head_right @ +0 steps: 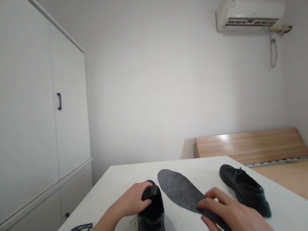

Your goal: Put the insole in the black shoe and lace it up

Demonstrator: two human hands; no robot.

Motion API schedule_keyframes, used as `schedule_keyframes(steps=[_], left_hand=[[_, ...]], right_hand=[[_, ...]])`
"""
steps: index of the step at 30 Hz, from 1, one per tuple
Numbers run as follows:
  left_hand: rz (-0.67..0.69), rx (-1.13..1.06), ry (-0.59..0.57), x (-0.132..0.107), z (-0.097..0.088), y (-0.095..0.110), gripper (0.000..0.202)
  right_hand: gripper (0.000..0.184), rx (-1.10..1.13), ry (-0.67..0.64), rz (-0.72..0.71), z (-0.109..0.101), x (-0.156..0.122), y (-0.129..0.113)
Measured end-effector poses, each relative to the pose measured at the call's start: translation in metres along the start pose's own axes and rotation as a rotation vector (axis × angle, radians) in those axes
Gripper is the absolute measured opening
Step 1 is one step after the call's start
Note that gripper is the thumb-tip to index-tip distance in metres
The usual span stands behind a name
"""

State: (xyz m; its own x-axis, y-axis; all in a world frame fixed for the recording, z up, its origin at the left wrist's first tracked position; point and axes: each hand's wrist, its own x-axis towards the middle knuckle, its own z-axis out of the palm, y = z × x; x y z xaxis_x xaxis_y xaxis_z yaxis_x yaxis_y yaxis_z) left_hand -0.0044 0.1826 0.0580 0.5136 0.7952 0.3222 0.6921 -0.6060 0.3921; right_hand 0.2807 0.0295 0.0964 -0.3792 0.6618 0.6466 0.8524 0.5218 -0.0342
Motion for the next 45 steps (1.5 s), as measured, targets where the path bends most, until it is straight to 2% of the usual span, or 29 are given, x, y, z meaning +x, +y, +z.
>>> schedule_keyframes(steps=[3,8,12,18,22,26,33,37,41,45], left_hand=[[-0.062,0.059,0.027,0.021,0.006,-0.006,0.024],[-0.225,0.082,0.151,0.034,0.01,-0.008,0.018],[-0.256,-0.03,0.207,0.03,0.014,-0.01,0.015],[-0.222,-0.353,0.312,0.014,0.037,-0.021,0.031],[-0.204,-0.544,0.387,0.006,0.054,-0.024,0.049],[-0.191,-0.664,0.444,0.003,0.064,-0.026,0.055],[-0.174,-0.76,0.508,0.005,0.07,-0.027,0.051],[-0.16,-0.766,0.523,0.005,0.071,-0.027,0.048],[-0.155,-0.754,0.529,0.005,0.071,-0.027,0.046],[-0.157,-0.756,0.516,0.006,0.071,-0.027,0.046]], right_hand=[[0.015,-0.002,-0.13,-0.004,-0.018,0.025,-0.009],[0.026,-0.028,-0.327,-0.015,-0.034,0.06,-0.02],[0.027,-0.104,-0.447,-0.014,-0.041,0.077,-0.027],[0.029,-0.26,-0.607,0.003,-0.031,0.09,-0.033],[0.027,-0.263,-0.686,0.076,-0.014,0.096,-0.032],[0.027,-0.192,-0.665,0.116,0.016,0.095,-0.028],[0.027,-0.102,-0.552,0.18,0.076,0.088,-0.024],[0.028,-0.051,-0.544,0.142,0.104,0.094,-0.029],[0.033,-0.01,-0.549,0.105,0.128,0.102,-0.031],[0.031,0.019,-0.587,0.074,0.141,0.11,-0.028]])
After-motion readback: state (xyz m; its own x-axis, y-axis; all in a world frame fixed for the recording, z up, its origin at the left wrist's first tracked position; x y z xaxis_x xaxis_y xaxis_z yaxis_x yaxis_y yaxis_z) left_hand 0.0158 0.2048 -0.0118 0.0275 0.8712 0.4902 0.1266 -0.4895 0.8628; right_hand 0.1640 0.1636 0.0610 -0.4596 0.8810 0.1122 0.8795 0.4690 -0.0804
